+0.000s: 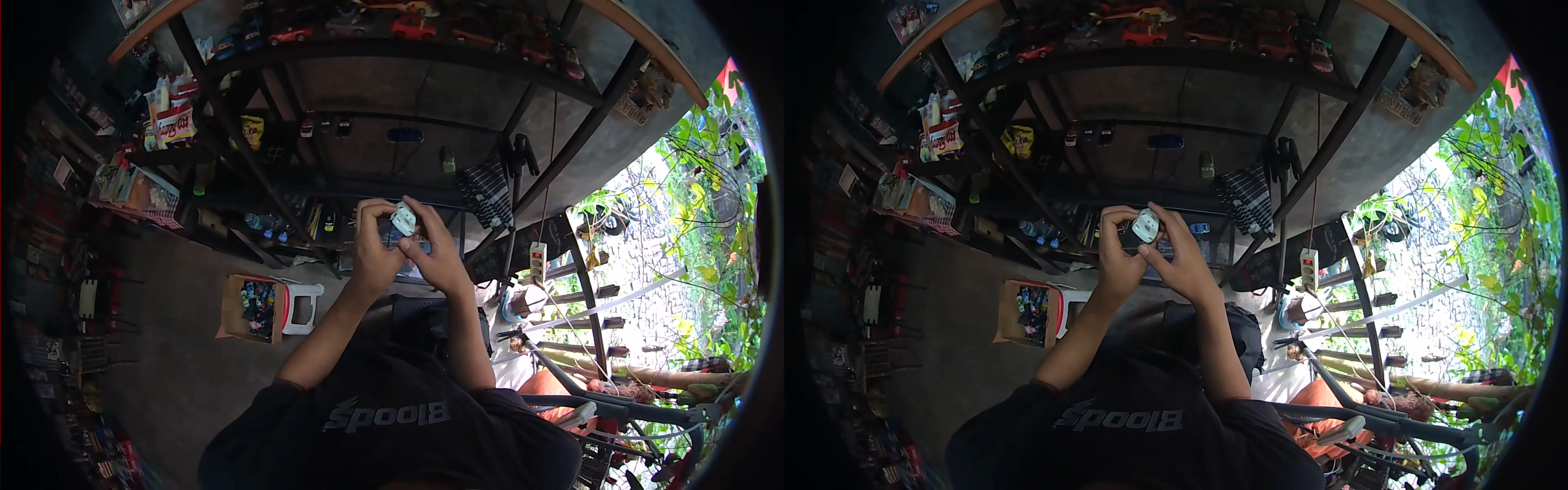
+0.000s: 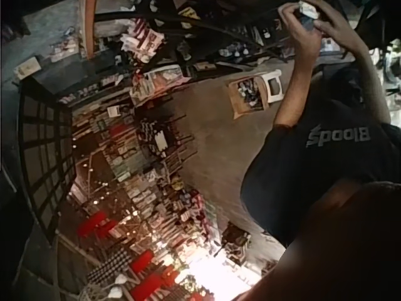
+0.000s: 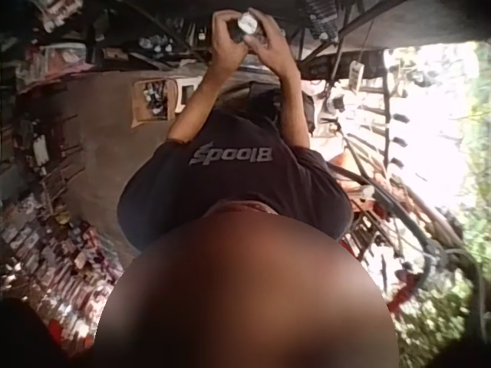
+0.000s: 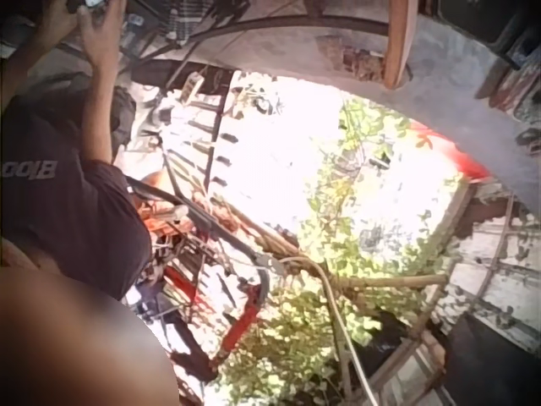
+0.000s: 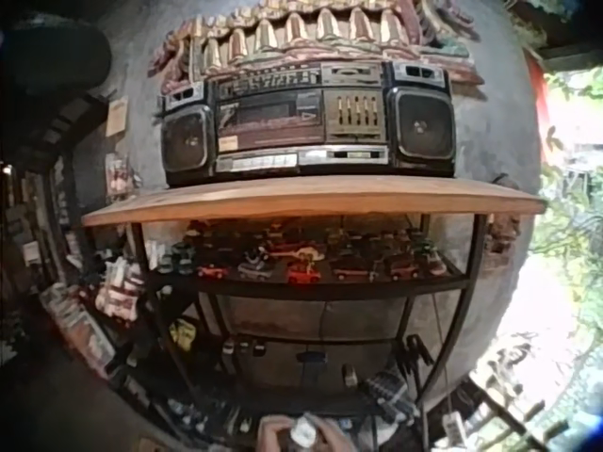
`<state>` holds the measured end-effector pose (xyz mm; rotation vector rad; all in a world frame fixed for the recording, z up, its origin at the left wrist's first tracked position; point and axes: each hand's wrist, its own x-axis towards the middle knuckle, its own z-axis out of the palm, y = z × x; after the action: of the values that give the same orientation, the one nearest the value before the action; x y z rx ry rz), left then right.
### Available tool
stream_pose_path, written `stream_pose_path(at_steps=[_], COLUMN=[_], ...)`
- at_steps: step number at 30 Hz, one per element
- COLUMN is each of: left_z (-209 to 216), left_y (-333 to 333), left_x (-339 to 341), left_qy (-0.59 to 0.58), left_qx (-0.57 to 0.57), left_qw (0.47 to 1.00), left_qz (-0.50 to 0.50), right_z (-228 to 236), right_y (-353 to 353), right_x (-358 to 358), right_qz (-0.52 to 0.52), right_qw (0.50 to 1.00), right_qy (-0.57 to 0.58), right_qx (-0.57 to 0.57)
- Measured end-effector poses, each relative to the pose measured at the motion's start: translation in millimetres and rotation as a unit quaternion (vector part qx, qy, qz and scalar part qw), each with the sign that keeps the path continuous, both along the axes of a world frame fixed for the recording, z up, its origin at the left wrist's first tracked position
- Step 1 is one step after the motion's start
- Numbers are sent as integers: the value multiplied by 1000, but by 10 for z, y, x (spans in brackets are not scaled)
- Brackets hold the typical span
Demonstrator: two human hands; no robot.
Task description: Assembling a toy car by attaching the body to the chassis and inspecting the parts.
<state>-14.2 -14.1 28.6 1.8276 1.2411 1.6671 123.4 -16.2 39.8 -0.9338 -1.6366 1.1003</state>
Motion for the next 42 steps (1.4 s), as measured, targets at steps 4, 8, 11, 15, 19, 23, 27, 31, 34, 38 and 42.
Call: stream_pose_path(at_steps=[4,8,11,15,19,23,27,31,34,38,42], left_z=[-20,-16,73,399,220,167,163,200,204,98,67], left_y=[0,54,143,301,508,544,650,729,780,835,926], left_x=[-135,-372,-684,-1271,-1640,-1897,-2128,-2371,-2434,-2536,-2608], left_qy=[-7,-4,-14,122,35,65,80,174,194,197,211], left_qx=[11,20,-29,-161,-285,-274,-274,-205,-228,-185,-151], left_qw=[1000,1000,994,942,878,878,876,876,880,891,908], left_qz=[-2,-17,-106,-269,-383,-387,-389,-401,-369,-365,-330], right_z=[14,30,0,-122,-107,-107,-6,-61,-121,-190,-136], right_y=[38,79,126,158,174,219,287,357,399,438,500], right_x=[-144,-336,-425,-529,-809,-1037,-1279,-1473,-1583,-1685,-1797], right_qz=[-12,4,19,34,31,26,45,58,59,57,38], right_qw=[999,1000,999,998,999,998,993,989,988,988,980], right_qy=[-14,11,42,51,-11,-56,-102,-130,-141,-139,-189], right_qx=[35,25,17,-15,-11,22,34,31,35,34,52])
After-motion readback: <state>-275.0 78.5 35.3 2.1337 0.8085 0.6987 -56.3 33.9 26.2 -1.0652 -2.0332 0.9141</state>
